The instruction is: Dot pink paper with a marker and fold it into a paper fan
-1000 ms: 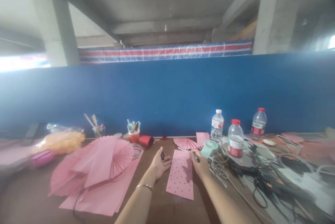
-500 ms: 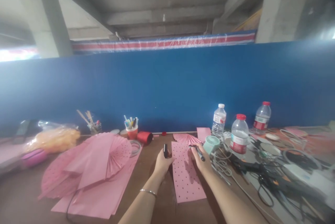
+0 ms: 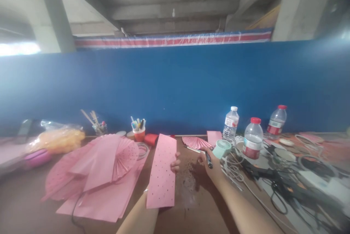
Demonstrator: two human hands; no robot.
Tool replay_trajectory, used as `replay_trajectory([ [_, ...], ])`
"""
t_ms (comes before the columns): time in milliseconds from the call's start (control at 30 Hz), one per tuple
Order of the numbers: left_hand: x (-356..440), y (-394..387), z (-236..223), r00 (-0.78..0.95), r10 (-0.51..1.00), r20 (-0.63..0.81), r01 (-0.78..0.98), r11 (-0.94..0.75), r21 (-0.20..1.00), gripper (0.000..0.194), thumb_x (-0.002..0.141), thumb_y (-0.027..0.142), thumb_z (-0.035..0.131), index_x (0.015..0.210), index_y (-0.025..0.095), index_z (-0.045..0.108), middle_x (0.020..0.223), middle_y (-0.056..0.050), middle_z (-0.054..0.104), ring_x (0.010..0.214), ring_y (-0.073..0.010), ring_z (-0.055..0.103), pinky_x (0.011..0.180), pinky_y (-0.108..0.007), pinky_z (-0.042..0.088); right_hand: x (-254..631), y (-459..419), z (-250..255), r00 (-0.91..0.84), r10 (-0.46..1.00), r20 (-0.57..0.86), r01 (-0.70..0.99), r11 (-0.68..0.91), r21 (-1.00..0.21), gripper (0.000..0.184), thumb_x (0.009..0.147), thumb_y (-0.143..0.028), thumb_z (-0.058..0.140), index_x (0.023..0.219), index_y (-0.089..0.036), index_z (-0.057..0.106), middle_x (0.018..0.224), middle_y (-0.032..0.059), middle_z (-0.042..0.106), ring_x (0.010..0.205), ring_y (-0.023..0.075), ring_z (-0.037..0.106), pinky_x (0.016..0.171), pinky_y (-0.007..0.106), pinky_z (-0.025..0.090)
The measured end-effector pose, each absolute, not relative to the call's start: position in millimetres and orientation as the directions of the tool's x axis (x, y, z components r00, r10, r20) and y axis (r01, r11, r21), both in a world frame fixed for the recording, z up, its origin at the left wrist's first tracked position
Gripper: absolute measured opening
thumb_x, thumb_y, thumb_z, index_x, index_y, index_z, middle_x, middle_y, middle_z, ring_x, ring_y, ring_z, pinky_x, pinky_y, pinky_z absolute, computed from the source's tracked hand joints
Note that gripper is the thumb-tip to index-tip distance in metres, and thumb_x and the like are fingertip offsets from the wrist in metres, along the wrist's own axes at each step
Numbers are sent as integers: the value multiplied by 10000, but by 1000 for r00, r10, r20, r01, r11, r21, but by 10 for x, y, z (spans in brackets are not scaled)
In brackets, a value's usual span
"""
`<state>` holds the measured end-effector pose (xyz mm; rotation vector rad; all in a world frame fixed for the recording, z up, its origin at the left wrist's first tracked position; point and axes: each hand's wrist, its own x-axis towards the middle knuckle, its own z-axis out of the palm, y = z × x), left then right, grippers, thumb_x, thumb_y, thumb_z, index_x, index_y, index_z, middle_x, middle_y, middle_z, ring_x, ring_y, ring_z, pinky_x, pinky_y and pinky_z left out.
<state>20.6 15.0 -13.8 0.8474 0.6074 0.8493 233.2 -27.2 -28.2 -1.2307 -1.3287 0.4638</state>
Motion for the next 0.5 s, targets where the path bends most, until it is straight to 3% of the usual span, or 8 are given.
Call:
replay_trajectory([
  [267, 224, 201, -162, 682, 704, -200, -299, 518, 802, 323, 676, 461, 490, 816, 170, 501, 518, 33, 309, 426, -77, 254, 431, -221, 246, 2314, -304, -261, 195, 829, 524, 541, 355, -762, 291, 789, -431, 413, 909, -197, 539, 571, 7, 591, 538, 185, 574, 547, 278, 427],
  [400, 261, 188, -167, 643, 743, -184, -323, 482, 815, 364, 677, 483, 479, 846, 164, 521, 526, 24, 326, 437, -87, 290, 449, -237, 279, 2236, -360, -188, 150, 811, 566, 606, 377, -701, 283, 781, -412, 423, 915, -198, 551, 598, 16, 591, 553, 184, 563, 564, 284, 426],
  [500, 303, 173, -173, 557, 820, -135, -379, 395, 837, 393, 661, 496, 513, 886, 175, 525, 528, 22, 358, 474, -108, 365, 500, -258, 340, 2101, -437, -120, 134, 805, 577, 559, 419, -715, 248, 771, -385, 465, 923, -202, 536, 694, 32, 610, 635, 189, 576, 624, 296, 433],
])
